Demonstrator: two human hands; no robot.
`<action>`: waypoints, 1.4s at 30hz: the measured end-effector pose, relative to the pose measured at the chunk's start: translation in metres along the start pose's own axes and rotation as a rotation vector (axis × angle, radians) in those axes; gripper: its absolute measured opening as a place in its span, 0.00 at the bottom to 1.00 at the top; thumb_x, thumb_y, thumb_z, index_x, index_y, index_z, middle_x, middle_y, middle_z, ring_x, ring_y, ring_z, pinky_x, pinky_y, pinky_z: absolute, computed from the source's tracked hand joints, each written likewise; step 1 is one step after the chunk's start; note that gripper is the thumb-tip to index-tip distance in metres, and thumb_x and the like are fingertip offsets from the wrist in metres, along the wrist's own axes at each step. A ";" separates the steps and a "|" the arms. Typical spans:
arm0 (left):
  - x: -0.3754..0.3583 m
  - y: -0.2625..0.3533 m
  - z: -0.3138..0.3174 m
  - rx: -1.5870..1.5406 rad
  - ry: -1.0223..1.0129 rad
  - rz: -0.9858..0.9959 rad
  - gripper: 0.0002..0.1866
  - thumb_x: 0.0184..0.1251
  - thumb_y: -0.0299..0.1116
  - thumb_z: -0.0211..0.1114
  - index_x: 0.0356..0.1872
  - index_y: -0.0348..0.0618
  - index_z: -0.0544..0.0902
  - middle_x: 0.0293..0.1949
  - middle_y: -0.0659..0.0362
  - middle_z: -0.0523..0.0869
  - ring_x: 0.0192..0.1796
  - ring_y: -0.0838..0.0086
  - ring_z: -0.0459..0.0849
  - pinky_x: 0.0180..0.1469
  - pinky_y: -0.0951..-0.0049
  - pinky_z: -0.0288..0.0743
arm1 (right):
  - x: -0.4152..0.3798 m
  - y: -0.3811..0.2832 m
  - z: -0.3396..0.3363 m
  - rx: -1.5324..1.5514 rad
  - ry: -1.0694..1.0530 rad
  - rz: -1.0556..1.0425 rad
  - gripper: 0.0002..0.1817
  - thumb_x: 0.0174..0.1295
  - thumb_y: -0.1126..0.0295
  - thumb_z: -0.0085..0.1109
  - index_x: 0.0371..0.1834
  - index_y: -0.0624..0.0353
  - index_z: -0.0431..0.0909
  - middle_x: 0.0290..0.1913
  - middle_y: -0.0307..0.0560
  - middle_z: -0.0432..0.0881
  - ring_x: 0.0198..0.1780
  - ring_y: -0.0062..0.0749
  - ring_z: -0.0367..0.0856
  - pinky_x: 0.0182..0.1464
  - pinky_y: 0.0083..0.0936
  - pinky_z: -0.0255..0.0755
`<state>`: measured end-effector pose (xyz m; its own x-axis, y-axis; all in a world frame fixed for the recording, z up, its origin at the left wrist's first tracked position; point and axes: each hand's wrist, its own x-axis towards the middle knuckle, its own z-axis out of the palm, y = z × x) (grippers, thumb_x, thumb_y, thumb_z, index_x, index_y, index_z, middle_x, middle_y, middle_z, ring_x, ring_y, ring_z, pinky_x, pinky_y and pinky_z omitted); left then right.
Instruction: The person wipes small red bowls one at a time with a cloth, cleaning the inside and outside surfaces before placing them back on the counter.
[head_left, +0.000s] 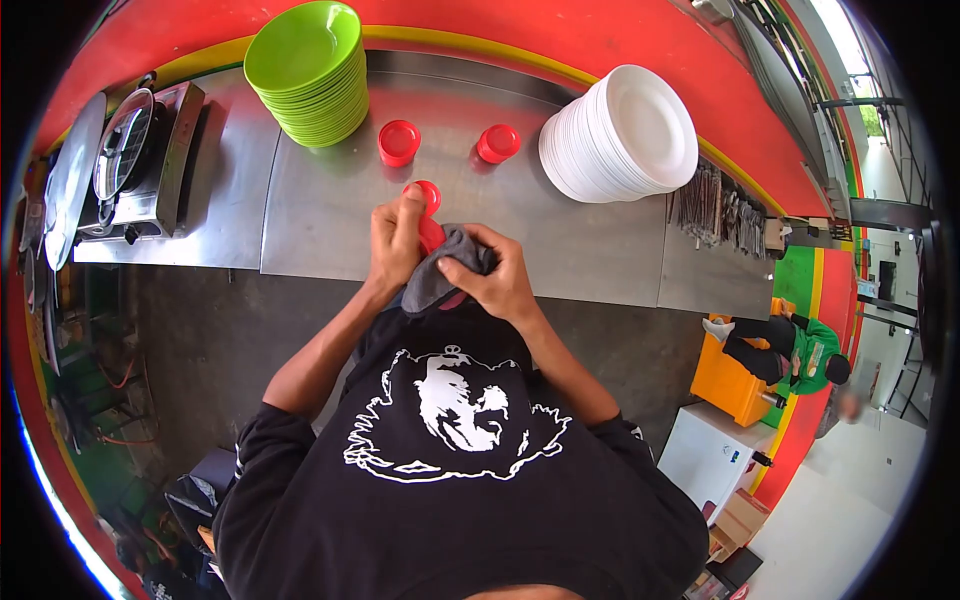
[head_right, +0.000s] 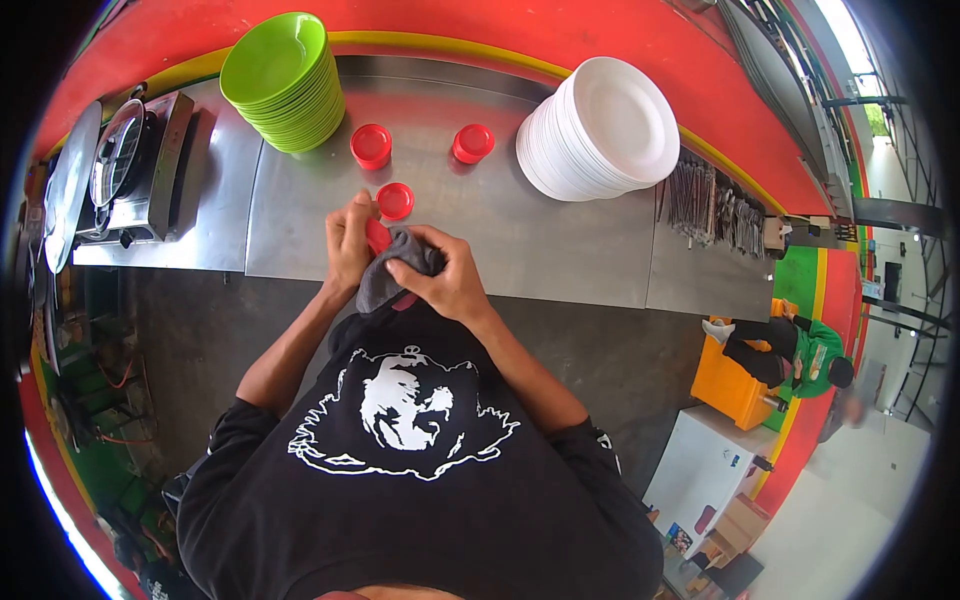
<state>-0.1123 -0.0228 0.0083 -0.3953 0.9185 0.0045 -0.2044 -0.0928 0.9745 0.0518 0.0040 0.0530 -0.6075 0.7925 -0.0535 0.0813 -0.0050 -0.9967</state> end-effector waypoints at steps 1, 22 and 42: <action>0.004 -0.010 0.003 -0.162 0.092 -0.080 0.20 0.75 0.39 0.54 0.22 0.39 0.73 0.20 0.65 0.74 0.22 0.78 0.70 0.25 0.67 0.63 | -0.001 0.004 0.001 -0.066 -0.012 -0.043 0.17 0.59 0.69 0.70 0.48 0.68 0.82 0.36 0.37 0.84 0.37 0.15 0.78 0.41 0.19 0.73; -0.013 0.003 0.021 -0.073 0.049 -0.206 0.18 0.79 0.42 0.52 0.31 0.40 0.76 0.23 0.61 0.78 0.24 0.76 0.72 0.31 0.68 0.67 | -0.005 0.006 -0.001 0.372 0.184 0.033 0.08 0.61 0.74 0.67 0.40 0.67 0.85 0.32 0.33 0.83 0.32 0.12 0.76 0.36 0.15 0.71; -0.009 0.001 0.026 -0.234 0.135 -0.318 0.26 0.78 0.45 0.54 0.17 0.45 0.76 0.17 0.71 0.74 0.19 0.86 0.67 0.23 0.75 0.59 | 0.002 0.025 0.007 0.368 0.199 0.068 0.09 0.62 0.69 0.66 0.37 0.65 0.83 0.32 0.34 0.83 0.34 0.15 0.78 0.39 0.16 0.72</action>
<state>-0.0856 -0.0215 0.0153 -0.3906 0.8581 -0.3332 -0.5275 0.0879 0.8450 0.0469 0.0013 0.0275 -0.4429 0.8852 -0.1426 -0.1936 -0.2497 -0.9488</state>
